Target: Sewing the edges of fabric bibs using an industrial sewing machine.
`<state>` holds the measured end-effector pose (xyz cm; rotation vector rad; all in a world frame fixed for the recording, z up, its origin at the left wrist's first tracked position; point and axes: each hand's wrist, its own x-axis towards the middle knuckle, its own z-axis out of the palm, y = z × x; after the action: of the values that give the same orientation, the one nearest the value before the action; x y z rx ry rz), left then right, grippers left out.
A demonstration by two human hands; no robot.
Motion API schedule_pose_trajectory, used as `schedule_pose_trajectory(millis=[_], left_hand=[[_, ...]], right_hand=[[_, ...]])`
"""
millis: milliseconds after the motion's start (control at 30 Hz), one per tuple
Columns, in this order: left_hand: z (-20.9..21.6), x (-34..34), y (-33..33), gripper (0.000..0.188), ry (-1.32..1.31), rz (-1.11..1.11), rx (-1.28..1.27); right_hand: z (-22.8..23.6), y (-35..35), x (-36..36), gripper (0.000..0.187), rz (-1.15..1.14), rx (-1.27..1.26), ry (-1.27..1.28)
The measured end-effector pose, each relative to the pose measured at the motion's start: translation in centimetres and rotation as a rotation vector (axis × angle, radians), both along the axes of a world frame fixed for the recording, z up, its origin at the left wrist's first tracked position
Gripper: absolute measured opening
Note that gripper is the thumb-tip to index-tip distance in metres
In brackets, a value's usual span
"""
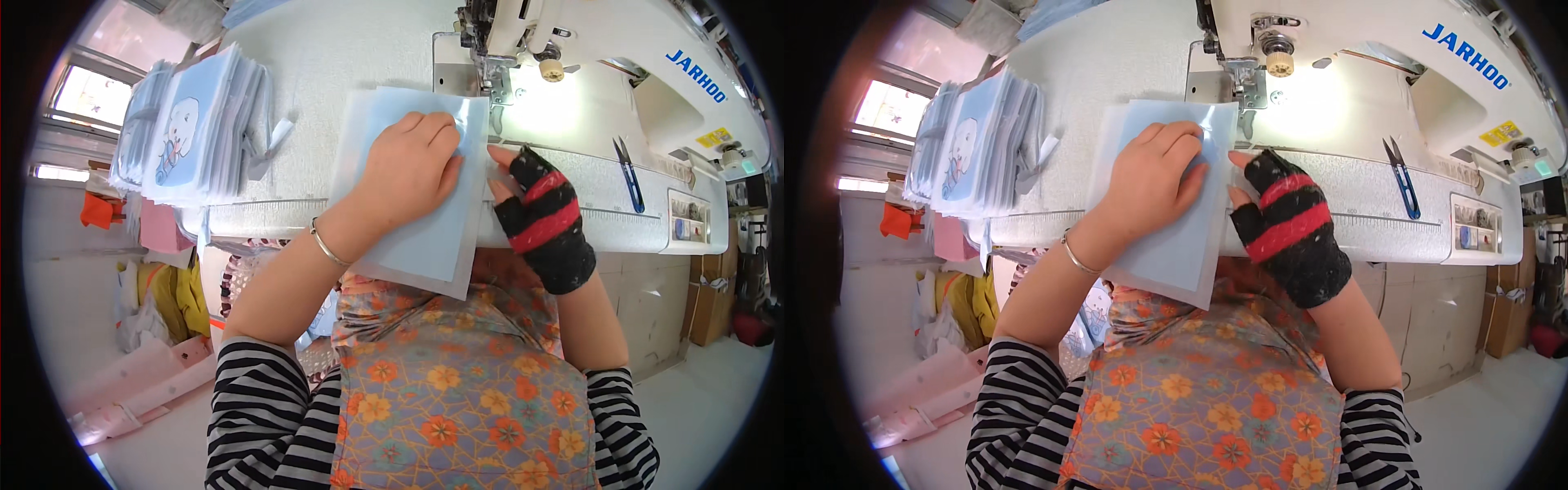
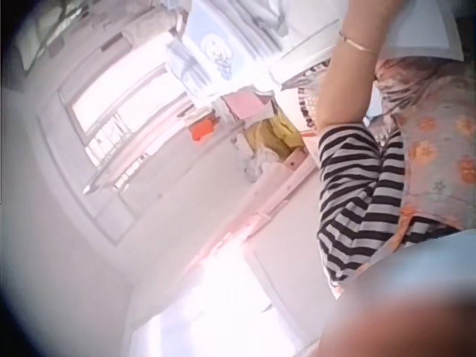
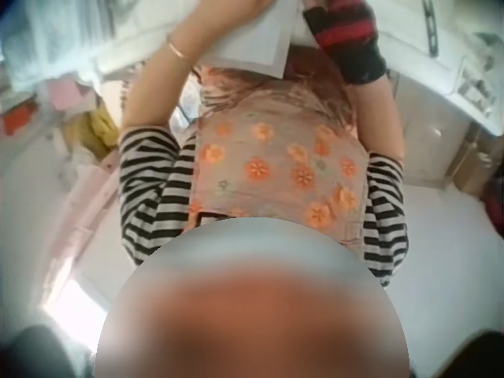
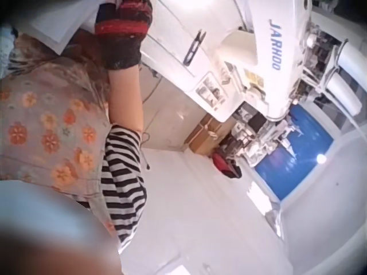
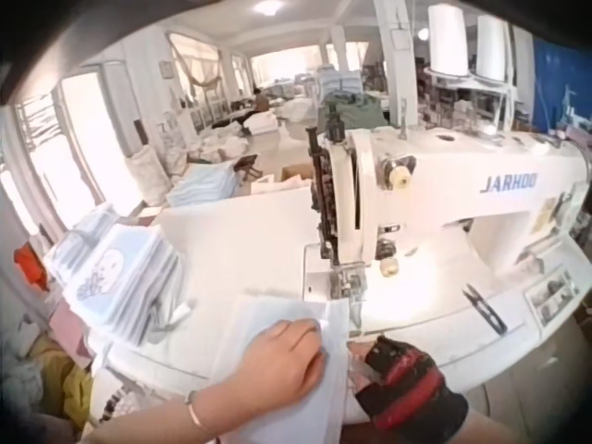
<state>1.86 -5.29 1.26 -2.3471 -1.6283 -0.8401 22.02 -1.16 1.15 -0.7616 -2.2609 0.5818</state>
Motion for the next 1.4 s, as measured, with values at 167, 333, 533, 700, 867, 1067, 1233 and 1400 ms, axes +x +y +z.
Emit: schedule_pose_trajectory(millis=[167,333,533,700,867,1067,1233,1400], left_hand=[[-0.2,-0.2,0.0,0.023,-0.014,-0.007,0.011],[0.5,-1.5,1.1,0.024,-0.093,0.029,0.05],[0.6,-2.9,4.0,0.028,-0.133,0.037,-0.082],[-0.3,-2.7,4.3,0.023,-0.138,0.066,-0.077],[-0.2,-2.4,3.8,0.023,-0.016,-0.017,0.043],[0.1,-1.2,1.7,0.02,0.038,0.01,0.007],[0.5,-1.0,0.5,0.022,0.118,0.091,-0.152],[0.1,-0.9,0.1,0.019,0.027,-0.016,0.097]], right_hand=[[0.5,-0.1,-1.5,0.034,0.009,-0.587,0.077],[-1.4,-0.5,-2.7,0.019,0.001,-0.126,0.023],[-1.7,-0.8,-3.0,0.021,0.043,0.152,-0.041],[-2.0,-0.8,-2.9,0.026,0.073,0.172,-0.053],[-1.2,-0.9,-2.7,0.031,0.093,0.101,-0.155],[-1.9,-1.2,-2.5,0.034,0.09,0.281,-0.137],[-2.2,-1.6,-3.0,0.032,0.029,0.385,-0.147],[-0.5,-2.2,-3.2,0.03,0.011,0.184,-0.236]])
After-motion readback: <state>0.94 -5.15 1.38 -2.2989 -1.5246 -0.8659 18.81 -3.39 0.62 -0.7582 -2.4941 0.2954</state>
